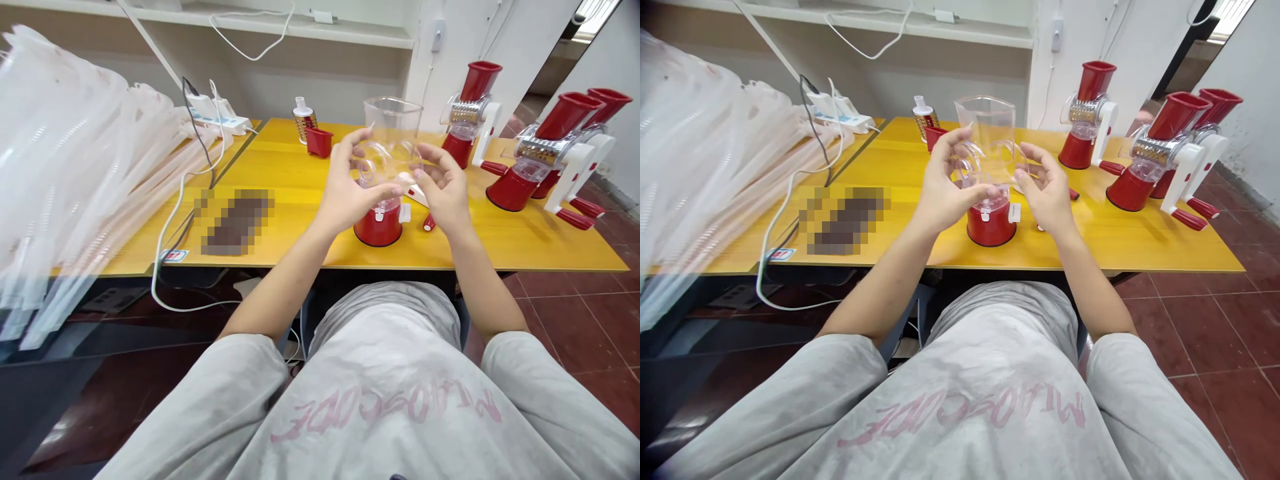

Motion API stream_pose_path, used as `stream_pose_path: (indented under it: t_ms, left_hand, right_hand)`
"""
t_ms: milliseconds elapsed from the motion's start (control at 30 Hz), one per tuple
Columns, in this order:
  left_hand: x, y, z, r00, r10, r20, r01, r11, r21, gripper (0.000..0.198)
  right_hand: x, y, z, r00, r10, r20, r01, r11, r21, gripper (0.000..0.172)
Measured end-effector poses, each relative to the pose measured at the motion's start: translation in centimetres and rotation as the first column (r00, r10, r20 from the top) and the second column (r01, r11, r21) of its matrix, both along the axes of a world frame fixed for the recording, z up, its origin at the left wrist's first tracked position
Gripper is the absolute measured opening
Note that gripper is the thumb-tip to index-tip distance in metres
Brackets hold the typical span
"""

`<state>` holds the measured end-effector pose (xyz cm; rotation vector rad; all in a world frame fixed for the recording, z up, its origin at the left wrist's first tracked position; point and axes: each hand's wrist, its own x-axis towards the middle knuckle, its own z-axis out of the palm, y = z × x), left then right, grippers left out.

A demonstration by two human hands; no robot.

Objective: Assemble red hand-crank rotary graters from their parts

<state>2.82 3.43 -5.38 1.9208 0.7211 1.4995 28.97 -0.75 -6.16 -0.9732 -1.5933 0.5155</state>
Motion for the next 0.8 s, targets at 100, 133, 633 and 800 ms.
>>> stream_pose_path:
  t_ms: [100,133,633,800]
  left_hand:
    - [0.3,-0.6,-0.2,1.000,-0.021,-0.002,0.021,0.999,0.040,0.104]
    - [0.1,-0.6,-0.2,0.999,-0.047,0.007,0.047,0.998,0.029,0.099]
    - [-3.4,1.7,0.9,0.952,-0.304,0.038,0.306,0.937,-0.170,0.081]
    - [-3.8,2.1,0.4,0.984,-0.179,-0.004,0.177,0.980,-0.092,0.086]
  right_hand:
    - [-0.9,-0.5,0.2,0.997,0.062,0.036,-0.062,0.998,-0.004,0.103]
    - [-1.0,-0.5,0.4,0.996,0.079,0.039,-0.079,0.997,-0.004,0.103]
    - [-1.2,-1.6,0.8,0.992,0.106,0.072,-0.100,0.992,-0.082,0.095]
    - [-1.0,-1.7,3.5,0.984,0.180,-0.004,-0.179,0.974,-0.136,0.118]
